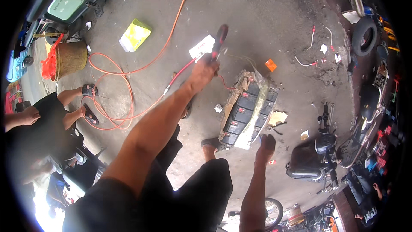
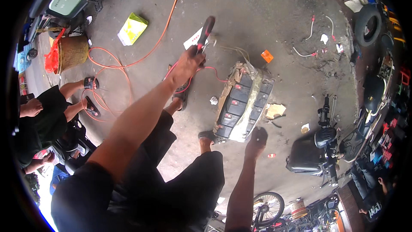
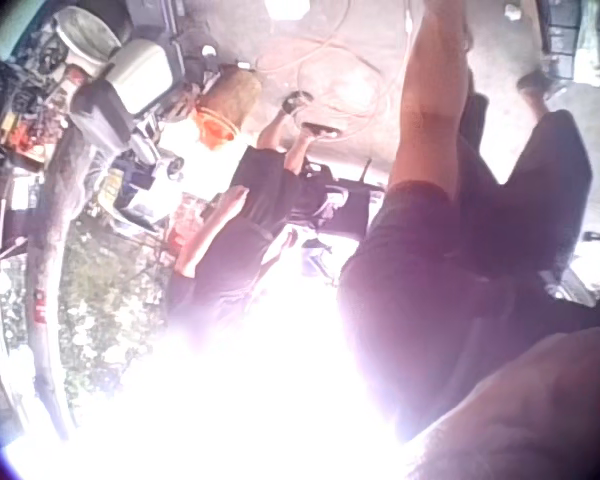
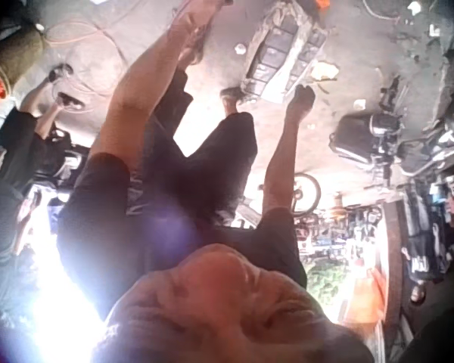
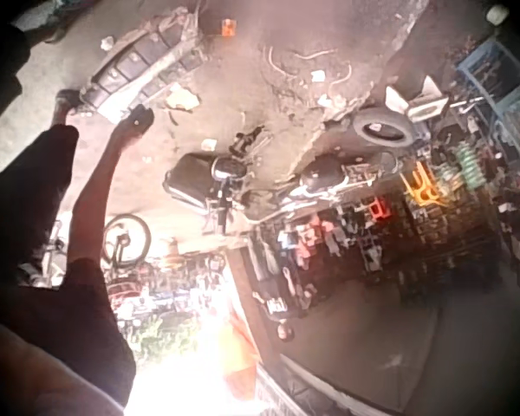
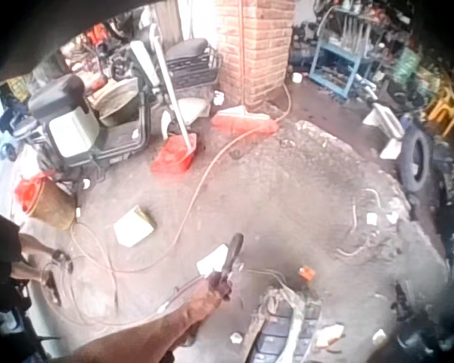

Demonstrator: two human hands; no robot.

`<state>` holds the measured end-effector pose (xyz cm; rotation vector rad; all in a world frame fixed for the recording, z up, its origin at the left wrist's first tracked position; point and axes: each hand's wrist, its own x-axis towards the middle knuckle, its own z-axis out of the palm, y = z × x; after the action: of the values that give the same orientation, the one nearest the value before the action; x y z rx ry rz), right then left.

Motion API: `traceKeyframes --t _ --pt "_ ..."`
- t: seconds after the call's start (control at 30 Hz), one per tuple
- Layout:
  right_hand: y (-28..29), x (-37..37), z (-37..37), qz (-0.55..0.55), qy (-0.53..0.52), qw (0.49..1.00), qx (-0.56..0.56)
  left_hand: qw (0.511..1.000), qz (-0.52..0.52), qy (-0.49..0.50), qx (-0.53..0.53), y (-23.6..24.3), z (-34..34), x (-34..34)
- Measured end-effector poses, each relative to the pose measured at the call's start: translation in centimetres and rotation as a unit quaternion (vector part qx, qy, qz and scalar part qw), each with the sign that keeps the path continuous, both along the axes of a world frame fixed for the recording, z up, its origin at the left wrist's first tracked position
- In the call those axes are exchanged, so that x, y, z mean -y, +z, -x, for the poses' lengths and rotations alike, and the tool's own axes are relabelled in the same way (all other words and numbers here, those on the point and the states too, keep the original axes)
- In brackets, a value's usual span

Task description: The person removes wiring and plastic protective components from a large battery pack using a screwdriver and pliers while crouching.

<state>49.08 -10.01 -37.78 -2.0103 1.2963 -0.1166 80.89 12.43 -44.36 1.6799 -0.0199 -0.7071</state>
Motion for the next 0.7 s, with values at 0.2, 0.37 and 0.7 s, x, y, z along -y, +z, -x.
traceKeyframes --t 0.2,0.37,0.7 --pt "-14.5 6.4 -6.3 0.124 -0.111 0.975 -0.15 0.904 -0.299 -0.121 0.279 -4.9 -5.3 3.6" --pt "-20.0 3.6 -10.2 0.189 -0.19 0.941 -0.206 0.964 -0.129 -0.215 -0.091 -14.3 0.9 4.5" --pt "-20.9 2.9 -9.4 0.227 -0.169 0.946 -0.16 0.862 -0.122 -0.226 -0.436 -24.3 2.4 8.7"
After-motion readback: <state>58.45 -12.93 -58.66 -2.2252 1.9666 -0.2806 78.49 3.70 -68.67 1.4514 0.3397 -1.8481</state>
